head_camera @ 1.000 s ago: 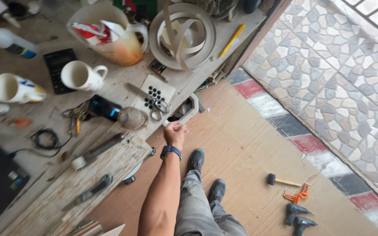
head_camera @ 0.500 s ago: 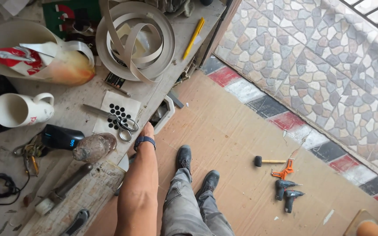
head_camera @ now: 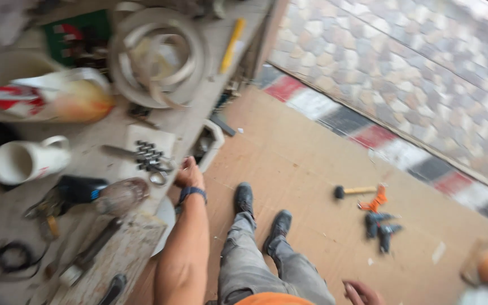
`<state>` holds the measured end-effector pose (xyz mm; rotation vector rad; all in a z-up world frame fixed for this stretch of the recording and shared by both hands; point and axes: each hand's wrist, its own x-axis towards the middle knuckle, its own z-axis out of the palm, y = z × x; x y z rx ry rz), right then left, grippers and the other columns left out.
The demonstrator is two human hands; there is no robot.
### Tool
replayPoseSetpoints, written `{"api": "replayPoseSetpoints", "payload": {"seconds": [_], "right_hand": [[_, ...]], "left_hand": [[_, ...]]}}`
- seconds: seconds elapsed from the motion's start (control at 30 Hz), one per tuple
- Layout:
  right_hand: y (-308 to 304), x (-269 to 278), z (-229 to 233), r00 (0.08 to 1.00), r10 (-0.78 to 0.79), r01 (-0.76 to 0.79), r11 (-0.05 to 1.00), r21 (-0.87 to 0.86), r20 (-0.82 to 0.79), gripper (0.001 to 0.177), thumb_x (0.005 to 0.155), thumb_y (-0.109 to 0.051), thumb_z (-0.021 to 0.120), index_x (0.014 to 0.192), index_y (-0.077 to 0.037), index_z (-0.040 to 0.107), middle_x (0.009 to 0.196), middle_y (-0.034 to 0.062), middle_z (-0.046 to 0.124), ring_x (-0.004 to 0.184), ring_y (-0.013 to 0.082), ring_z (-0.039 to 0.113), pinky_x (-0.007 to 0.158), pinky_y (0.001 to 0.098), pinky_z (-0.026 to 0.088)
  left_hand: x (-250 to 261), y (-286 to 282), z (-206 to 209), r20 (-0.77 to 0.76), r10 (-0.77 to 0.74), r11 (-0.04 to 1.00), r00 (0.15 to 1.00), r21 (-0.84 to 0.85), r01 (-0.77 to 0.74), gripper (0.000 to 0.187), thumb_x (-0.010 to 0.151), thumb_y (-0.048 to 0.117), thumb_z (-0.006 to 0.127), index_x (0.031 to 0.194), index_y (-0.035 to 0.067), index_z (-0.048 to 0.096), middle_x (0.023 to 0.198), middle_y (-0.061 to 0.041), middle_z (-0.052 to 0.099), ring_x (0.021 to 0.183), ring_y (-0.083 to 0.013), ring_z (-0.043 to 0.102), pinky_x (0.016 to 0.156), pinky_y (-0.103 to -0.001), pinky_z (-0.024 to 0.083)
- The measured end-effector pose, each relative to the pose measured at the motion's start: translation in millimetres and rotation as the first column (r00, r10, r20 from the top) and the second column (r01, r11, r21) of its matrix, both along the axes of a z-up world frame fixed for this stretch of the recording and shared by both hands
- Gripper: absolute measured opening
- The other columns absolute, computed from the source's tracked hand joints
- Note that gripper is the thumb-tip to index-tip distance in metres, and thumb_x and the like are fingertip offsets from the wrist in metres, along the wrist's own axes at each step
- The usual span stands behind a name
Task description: Using a hand scraper to smooth and level the surface of a wooden board on a workbench.
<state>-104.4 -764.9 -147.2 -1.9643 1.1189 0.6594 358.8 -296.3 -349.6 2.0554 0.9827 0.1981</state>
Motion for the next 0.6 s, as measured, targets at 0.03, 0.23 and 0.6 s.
{"api": "replayPoseSetpoints", "payload": {"seconds": [0.03,0.23,0.6], "right_hand": [[11.6,52.5,24.8,0.999,-0.035,0.035,0.999,-0.018,-0.007,0.027,0.087,-0.027,0.072,0.106,-0.015,0.088,0.077,0.0082,0.090,0.077,0.0147,0.087,0.076,0.0260,0.064],[25.4,132.9,93.4,0.986,0.141,-0.150,0.984,0.093,0.093,0.033,0.094,-0.035,0.060,0.106,-0.013,0.081,0.095,0.0000,0.085,0.090,0.0111,0.079,0.080,0.0276,0.060],[-55.1,165.5,92.8,0.917,0.386,-0.396,0.911,0.117,0.097,0.031,0.094,-0.034,0.064,0.114,-0.017,0.080,0.108,0.0022,0.084,0.090,0.0153,0.078,0.084,0.0294,0.059]], "left_hand": [[0.8,-14.1,11.6,0.113,-0.008,1.000,0.994,0.024,0.006,0.020,0.078,0.029,0.078,0.086,0.011,0.077,0.075,-0.006,0.076,0.068,-0.0227,0.071,0.065,-0.038,0.055],[-102.3,-55.5,154.8,-0.262,-0.562,0.822,0.785,-0.284,0.494,0.021,0.104,0.024,0.057,0.102,0.011,0.073,0.077,-0.005,0.075,0.072,-0.0219,0.070,0.069,-0.040,0.056],[-345.9,1.4,208.6,-0.640,-0.153,0.983,0.753,-0.177,0.049,0.027,0.100,0.009,0.055,0.111,0.009,0.079,0.097,-0.007,0.079,0.080,-0.0208,0.073,0.077,-0.032,0.058]]}}
